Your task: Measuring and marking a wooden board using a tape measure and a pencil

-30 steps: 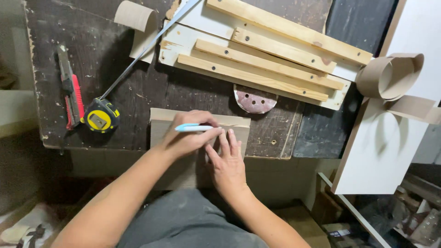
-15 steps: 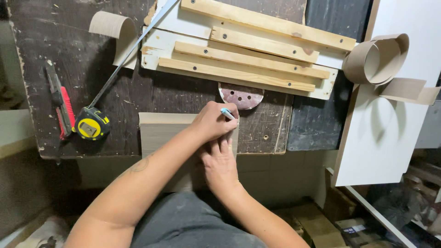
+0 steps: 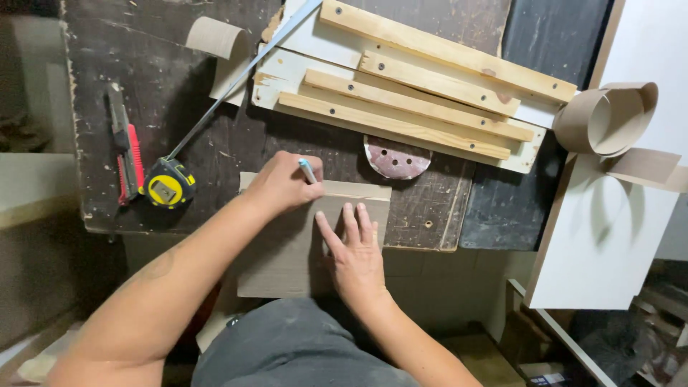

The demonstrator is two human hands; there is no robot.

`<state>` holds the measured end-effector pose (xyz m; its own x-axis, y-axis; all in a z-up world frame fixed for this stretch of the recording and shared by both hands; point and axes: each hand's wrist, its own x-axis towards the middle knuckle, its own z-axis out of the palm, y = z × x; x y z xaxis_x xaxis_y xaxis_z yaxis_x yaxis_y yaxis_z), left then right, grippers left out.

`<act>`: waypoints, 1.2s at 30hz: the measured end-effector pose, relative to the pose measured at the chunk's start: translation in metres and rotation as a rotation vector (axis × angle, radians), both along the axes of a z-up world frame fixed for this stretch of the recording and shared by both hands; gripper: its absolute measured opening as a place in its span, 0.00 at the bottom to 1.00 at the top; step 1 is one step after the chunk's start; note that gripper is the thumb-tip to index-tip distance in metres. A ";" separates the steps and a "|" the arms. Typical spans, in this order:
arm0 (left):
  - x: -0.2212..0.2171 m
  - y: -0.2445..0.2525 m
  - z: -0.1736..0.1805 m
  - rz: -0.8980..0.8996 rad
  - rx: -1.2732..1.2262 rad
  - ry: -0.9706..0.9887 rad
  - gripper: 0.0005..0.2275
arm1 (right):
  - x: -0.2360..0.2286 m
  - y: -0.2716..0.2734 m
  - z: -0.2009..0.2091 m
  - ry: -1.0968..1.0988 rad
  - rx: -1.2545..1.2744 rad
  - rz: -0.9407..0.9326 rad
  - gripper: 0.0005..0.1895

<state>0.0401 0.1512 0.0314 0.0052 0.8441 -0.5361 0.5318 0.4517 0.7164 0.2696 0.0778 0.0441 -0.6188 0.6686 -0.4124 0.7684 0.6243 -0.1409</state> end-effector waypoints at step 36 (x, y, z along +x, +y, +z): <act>-0.062 -0.139 0.007 0.663 0.254 -0.029 0.03 | 0.002 0.001 -0.001 0.090 0.131 0.054 0.53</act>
<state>-0.0215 0.0117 0.0388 -0.5415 0.7735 -0.3292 0.1823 0.4903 0.8523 0.2718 0.0785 0.0434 -0.6857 0.6779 -0.2653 0.7213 0.6819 -0.1218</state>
